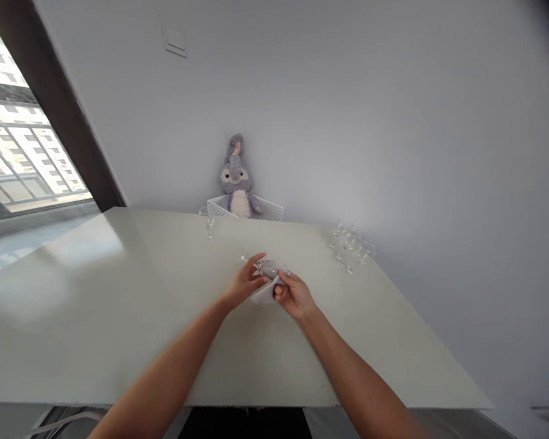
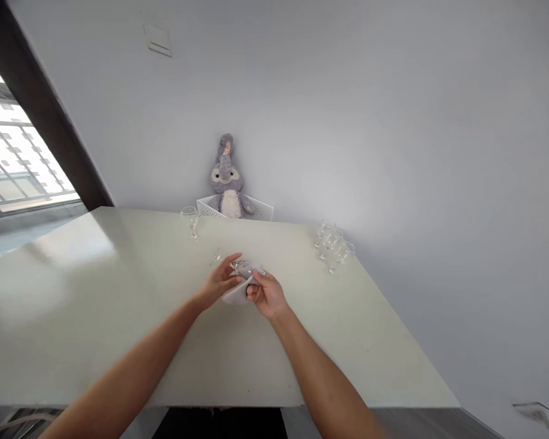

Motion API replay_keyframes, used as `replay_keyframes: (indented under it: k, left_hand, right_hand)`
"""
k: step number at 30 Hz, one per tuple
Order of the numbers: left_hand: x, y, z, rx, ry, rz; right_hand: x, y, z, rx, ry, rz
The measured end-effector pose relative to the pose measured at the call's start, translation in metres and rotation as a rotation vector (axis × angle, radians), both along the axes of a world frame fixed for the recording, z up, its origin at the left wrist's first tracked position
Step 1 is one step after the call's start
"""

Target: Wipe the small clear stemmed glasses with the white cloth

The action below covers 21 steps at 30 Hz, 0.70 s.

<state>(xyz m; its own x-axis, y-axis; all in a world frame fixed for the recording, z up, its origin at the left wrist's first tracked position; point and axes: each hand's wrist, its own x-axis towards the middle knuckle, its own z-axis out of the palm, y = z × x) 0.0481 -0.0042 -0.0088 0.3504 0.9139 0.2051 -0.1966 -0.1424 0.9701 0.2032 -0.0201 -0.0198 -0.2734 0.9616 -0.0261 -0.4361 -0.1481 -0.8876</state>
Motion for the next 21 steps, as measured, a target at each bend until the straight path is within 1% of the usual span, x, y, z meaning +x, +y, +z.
replay_keyframes:
  k: [1, 2, 4, 5, 6, 7, 8, 9, 10, 11, 13, 14, 15, 16, 17, 18, 19, 21]
  left_hand:
    - [-0.002, 0.0, 0.001, 0.003, -0.008, -0.009]
    - [-0.003, 0.0, 0.002, -0.002, -0.01, -0.004]
    - [-0.004, 0.002, 0.001, -0.03, 0.018, 0.029]
    - [-0.004, 0.003, 0.0, -0.054, 0.052, 0.045]
    - [-0.004, 0.004, -0.002, -0.078, 0.097, 0.061]
    - [-0.003, 0.005, -0.003, -0.098, 0.145, 0.077]
    - [-0.002, 0.005, -0.004, -0.11, 0.182, 0.095]
    - [-0.001, 0.005, -0.005, -0.111, 0.2, 0.106]
    - [0.0, 0.004, -0.004, -0.096, 0.196, 0.108]
    - [0.0, 0.003, -0.003, -0.069, 0.172, 0.094]
    - [0.0, 0.0, -0.001, -0.005, 0.09, 0.029]
    - [-0.001, -0.001, 0.0, 0.02, 0.049, -0.005]
    - [-0.001, -0.002, 0.001, 0.034, 0.019, -0.027]
    - [-0.001, -0.002, 0.001, 0.031, 0.003, -0.034]
    - [-0.002, -0.002, 0.001, 0.013, 0.004, -0.032]
    - [-0.002, -0.001, 0.0, -0.013, 0.023, -0.014]
    - [-0.002, 0.0, -0.001, -0.039, 0.056, 0.013]
    - [-0.002, 0.003, -0.002, -0.067, 0.128, 0.07]
  right_hand:
    - [0.0, -0.002, 0.002, -0.005, 0.016, 0.026]
    - [-0.002, -0.005, 0.003, 0.018, -0.024, 0.062]
    - [-0.006, -0.011, 0.003, 0.147, -0.25, 0.103]
    - [-0.009, -0.014, 0.001, 0.241, -0.407, 0.081]
    - [-0.011, -0.015, -0.001, 0.337, -0.56, 0.028]
    - [-0.012, -0.015, -0.003, 0.419, -0.688, -0.033]
    - [-0.012, -0.015, -0.004, 0.469, -0.767, -0.085]
    - [-0.012, -0.013, -0.006, 0.472, -0.783, -0.111]
    - [-0.011, -0.011, -0.006, 0.426, -0.733, -0.109]
    - [-0.01, -0.009, -0.006, 0.345, -0.629, -0.087]
    - [-0.008, -0.005, -0.006, 0.161, -0.353, -0.037]
    - [-0.008, -0.005, -0.005, 0.095, -0.232, -0.022]
    - [-0.009, -0.005, -0.005, 0.061, -0.151, -0.007]
    - [-0.011, -0.007, -0.005, 0.058, -0.123, 0.005]
    - [-0.013, -0.009, -0.006, 0.083, -0.154, 0.01]
    - [-0.016, -0.012, -0.007, 0.14, -0.236, 0.005]
    - [-0.018, -0.014, -0.008, 0.223, -0.356, -0.018]
    - [-0.02, -0.018, -0.009, 0.416, -0.615, -0.106]
